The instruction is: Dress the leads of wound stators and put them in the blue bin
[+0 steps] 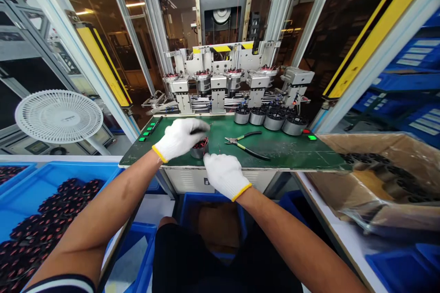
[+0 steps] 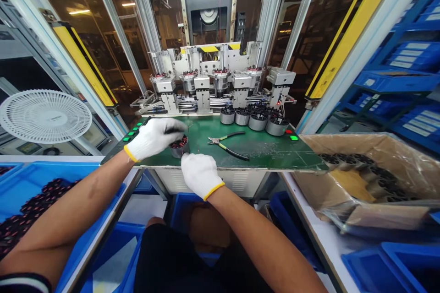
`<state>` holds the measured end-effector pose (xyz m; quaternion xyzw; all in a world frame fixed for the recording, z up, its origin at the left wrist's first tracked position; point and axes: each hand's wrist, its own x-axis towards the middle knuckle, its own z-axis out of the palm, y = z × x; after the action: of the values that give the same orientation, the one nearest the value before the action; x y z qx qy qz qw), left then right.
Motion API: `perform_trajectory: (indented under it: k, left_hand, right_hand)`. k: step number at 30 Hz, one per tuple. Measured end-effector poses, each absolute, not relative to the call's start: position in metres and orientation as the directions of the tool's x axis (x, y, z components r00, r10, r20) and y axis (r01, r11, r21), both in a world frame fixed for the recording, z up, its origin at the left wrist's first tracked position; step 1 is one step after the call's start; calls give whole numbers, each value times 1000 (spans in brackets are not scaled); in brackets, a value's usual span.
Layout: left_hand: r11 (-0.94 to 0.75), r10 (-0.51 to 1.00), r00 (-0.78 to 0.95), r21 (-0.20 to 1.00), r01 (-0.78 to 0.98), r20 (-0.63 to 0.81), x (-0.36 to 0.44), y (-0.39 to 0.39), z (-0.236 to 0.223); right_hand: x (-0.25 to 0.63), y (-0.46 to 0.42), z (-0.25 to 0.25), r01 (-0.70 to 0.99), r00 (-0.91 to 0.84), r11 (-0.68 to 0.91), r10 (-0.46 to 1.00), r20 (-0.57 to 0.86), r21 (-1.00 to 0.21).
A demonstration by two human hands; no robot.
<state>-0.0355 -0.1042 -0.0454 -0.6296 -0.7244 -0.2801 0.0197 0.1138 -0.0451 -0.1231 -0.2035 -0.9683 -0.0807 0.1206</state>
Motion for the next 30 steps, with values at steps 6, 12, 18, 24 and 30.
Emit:
perform_trajectory:
  k: [6, 12, 18, 24, 30]
  left_hand:
    - [-12, 897, 71, -137, 991, 435, -31, -131, -89]
    - [-60, 741, 214, -255, 965, 636, -35, -117, -128]
    - [-81, 585, 238, -235, 968, 775, -32, -114, -130]
    - [-60, 558, 173, -168, 984, 812, -29, -109, -131]
    - [-10, 753, -99, 162, 987, 651, -31, -103, -107]
  right_hand:
    - [125, -55, -124, 397, -894, 908, 349, 281, 135]
    - [122, -83, -127, 560, -802, 829, 538, 258, 12]
    - [134, -58, -64, 375, -864, 919, 297, 405, 125]
    - [134, 3, -42, 220, -959, 893, 123, 256, 394]
    - [127, -10, -92, 237, -971, 919, 211, 113, 315]
